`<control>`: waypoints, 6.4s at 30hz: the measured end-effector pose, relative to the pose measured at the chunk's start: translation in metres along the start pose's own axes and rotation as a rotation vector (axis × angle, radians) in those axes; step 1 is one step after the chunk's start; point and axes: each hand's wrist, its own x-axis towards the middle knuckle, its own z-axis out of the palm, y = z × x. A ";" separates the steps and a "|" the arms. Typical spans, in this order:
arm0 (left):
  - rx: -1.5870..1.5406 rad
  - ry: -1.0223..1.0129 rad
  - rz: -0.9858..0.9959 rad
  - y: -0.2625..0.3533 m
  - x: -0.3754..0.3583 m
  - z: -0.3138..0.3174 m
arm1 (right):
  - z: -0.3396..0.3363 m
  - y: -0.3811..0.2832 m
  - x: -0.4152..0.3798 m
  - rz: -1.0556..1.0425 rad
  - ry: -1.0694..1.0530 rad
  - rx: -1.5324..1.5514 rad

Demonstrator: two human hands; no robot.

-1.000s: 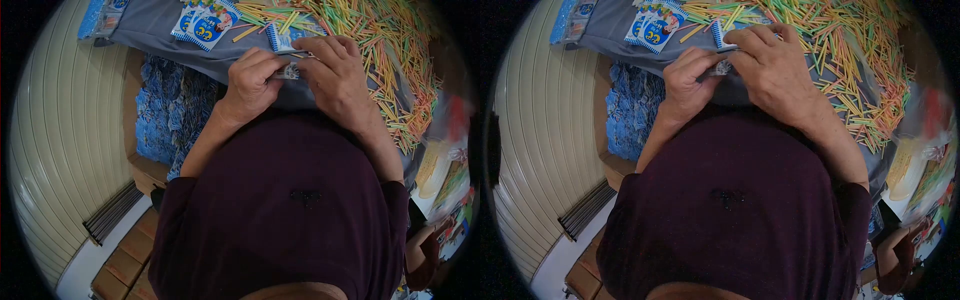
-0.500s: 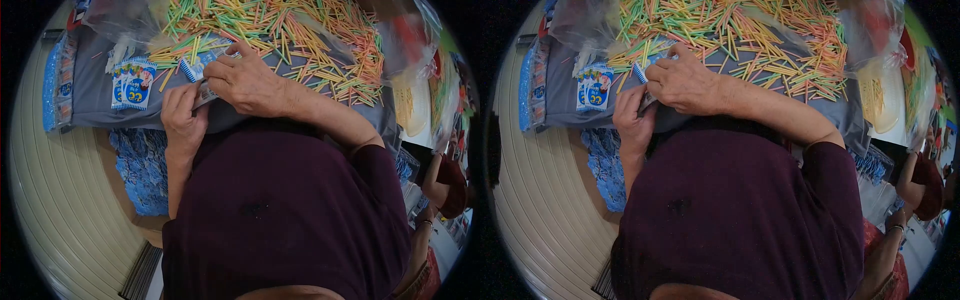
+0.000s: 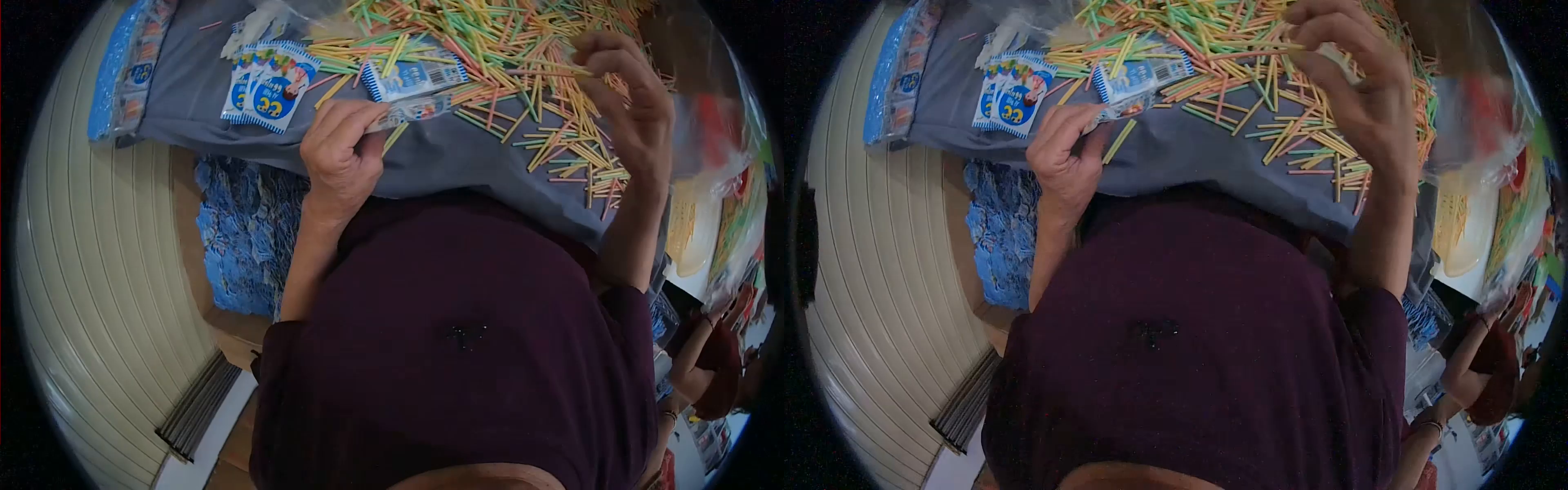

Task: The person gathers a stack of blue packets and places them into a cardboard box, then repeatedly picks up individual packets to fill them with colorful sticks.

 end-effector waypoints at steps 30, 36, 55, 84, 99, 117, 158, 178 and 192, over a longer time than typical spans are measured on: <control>0.406 -0.244 -0.323 -0.041 0.037 -0.077 | 0.133 -0.052 0.006 0.124 -0.252 0.178; 0.968 -0.282 -0.302 -0.085 0.038 -0.072 | 0.098 -0.026 -0.015 -0.022 -0.089 -0.372; 0.346 -0.466 0.316 -0.009 0.049 0.025 | 0.042 0.044 -0.008 0.639 -0.176 -0.919; 0.307 -0.187 0.275 -0.007 0.034 0.031 | 0.025 0.067 -0.004 0.263 0.268 -0.006; 0.142 -0.179 0.123 -0.010 0.032 0.022 | 0.026 0.074 0.003 0.526 -0.040 -0.217; -0.010 -0.217 -0.061 -0.008 0.035 0.020 | 0.038 0.059 0.004 0.536 0.329 1.181; -0.858 -0.321 -0.286 0.029 0.094 0.107 | 0.019 0.026 0.037 0.103 0.112 0.280; -1.370 -0.295 -0.457 0.019 0.106 0.107 | 0.026 0.020 0.049 0.113 0.212 0.385; -1.050 -0.114 -0.184 0.002 0.066 0.053 | 0.035 0.023 0.000 0.198 -0.595 -0.568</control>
